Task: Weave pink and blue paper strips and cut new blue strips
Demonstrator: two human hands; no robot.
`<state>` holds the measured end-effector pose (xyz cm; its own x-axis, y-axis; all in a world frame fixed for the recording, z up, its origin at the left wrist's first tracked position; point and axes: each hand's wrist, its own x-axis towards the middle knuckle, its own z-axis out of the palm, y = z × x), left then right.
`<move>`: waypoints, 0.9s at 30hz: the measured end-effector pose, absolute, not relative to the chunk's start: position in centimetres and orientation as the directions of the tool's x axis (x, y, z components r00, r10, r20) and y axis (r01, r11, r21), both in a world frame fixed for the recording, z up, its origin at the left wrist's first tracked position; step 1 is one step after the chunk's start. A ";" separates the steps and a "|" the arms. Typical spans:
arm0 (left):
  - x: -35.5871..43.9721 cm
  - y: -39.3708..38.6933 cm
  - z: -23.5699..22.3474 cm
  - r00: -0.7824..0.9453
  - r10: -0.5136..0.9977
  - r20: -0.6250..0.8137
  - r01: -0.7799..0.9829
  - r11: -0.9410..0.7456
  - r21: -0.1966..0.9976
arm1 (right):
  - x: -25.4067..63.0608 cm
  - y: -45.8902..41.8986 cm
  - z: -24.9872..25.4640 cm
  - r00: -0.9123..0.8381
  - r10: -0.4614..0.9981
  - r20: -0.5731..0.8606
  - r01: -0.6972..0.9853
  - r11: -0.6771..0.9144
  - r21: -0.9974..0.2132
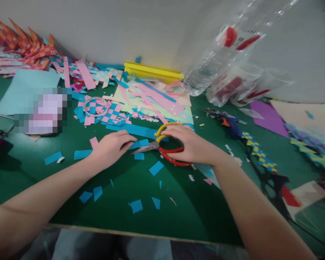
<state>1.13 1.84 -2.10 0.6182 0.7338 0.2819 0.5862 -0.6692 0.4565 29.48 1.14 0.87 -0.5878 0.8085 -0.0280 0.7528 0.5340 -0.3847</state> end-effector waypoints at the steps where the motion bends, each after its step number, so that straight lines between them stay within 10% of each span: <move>1: 1.2 1.8 -2.1 0.621 0.733 0.278 0.583 -0.668 0.462 | 29.4 1.2 0.8 -0.591 0.806 -0.030 0.751 0.536 -0.386; 27: 0.8 2.3 -2.0 0.655 0.717 0.238 0.536 -0.663 0.523 | 29.0 1.0 0.8 -0.598 0.800 -0.059 0.743 0.525 -0.415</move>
<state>0.81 2.30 -2.00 0.6553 0.7169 0.2378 0.5356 -0.6630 0.5229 29.00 0.98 0.79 -0.5977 0.7996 -0.0587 0.7430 0.5249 -0.4152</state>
